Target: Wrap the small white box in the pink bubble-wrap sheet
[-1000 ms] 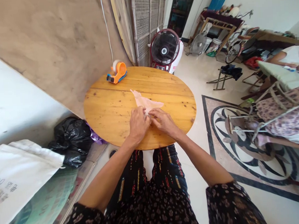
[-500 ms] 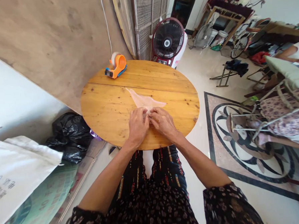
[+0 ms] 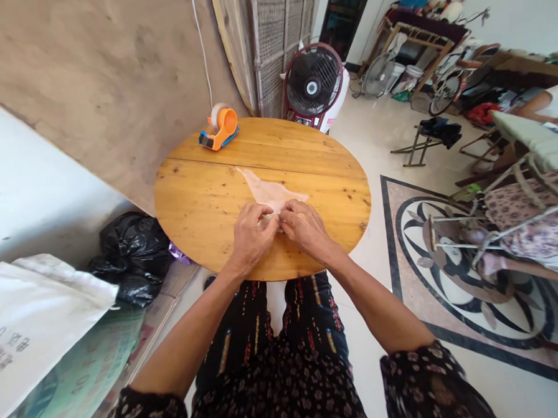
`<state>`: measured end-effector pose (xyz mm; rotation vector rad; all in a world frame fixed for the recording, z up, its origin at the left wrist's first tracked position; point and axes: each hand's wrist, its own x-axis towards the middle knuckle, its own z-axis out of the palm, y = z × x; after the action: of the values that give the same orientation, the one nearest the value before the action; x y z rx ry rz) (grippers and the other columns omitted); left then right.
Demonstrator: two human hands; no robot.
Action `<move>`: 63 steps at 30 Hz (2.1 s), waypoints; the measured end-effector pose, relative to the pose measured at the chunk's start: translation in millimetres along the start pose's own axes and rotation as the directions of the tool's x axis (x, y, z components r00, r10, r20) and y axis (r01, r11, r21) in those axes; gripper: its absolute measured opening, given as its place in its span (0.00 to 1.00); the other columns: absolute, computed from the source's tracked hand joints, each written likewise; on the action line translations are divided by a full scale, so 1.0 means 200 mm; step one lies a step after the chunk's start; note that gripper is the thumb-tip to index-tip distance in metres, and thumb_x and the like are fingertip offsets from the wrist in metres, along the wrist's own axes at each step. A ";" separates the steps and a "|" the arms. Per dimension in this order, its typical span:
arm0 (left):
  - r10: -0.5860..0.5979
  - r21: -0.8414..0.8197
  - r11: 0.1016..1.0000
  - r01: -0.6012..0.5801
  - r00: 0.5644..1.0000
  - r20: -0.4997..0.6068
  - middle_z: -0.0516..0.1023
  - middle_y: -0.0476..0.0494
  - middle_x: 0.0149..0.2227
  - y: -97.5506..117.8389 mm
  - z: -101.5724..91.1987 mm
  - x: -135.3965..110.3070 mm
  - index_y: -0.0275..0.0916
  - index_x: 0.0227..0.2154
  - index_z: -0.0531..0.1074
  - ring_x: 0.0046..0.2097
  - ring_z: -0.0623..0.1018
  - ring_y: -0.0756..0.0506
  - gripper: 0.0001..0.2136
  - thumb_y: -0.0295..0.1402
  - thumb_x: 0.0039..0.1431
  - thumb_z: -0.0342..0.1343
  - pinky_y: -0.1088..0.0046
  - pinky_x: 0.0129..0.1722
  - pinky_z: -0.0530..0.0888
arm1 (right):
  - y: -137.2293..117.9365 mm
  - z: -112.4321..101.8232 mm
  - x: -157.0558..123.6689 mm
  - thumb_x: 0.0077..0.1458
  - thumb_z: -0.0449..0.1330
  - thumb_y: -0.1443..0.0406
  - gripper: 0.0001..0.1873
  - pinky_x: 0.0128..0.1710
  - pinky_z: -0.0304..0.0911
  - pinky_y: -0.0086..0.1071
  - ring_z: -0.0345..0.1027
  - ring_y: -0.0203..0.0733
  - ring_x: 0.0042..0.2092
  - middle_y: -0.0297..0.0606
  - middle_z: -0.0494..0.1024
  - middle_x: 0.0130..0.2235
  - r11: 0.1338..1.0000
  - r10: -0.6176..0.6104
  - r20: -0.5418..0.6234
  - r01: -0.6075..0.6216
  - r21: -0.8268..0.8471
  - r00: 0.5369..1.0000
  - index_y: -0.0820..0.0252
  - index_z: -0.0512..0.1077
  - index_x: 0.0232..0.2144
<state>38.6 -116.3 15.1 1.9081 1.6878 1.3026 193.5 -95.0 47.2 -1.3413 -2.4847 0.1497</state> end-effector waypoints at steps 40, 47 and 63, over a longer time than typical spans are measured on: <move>-0.122 0.159 0.984 0.085 0.963 0.239 0.74 0.42 0.34 0.01 -0.01 0.11 0.38 0.29 0.76 0.42 0.73 0.42 0.04 0.29 0.56 0.56 0.66 0.45 0.70 | -0.04 -0.27 0.32 0.55 0.63 0.60 0.22 0.53 0.57 0.47 0.64 0.58 0.54 0.52 0.74 0.52 0.974 0.026 -0.007 -0.027 -0.223 1.000 0.63 0.74 0.50; -0.098 0.186 0.979 0.079 0.990 0.098 0.68 0.34 0.53 0.03 0.00 0.04 0.38 0.33 0.78 0.57 0.68 0.34 0.05 0.33 0.58 0.58 0.54 0.57 0.67 | 0.05 -0.18 0.55 0.52 0.59 0.68 0.06 0.39 0.58 0.33 0.70 0.44 0.40 0.40 0.80 0.36 0.986 0.162 0.140 -0.166 0.013 0.977 0.60 0.76 0.32; 0.176 0.049 0.971 -0.236 0.835 0.521 0.63 0.35 0.64 -0.04 -0.08 0.24 0.38 0.27 0.69 0.69 0.56 0.35 0.04 0.29 0.57 0.52 0.55 0.65 0.60 | 0.46 0.08 0.62 0.38 0.61 0.71 0.09 0.24 0.58 0.29 0.62 0.34 0.21 0.28 0.67 0.16 0.408 0.391 0.455 -0.593 0.694 0.800 0.58 0.63 0.16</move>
<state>17.6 -75.4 38.8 2.2934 1.3259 0.6632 198.8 59.9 38.1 -1.5642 -1.5847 1.4784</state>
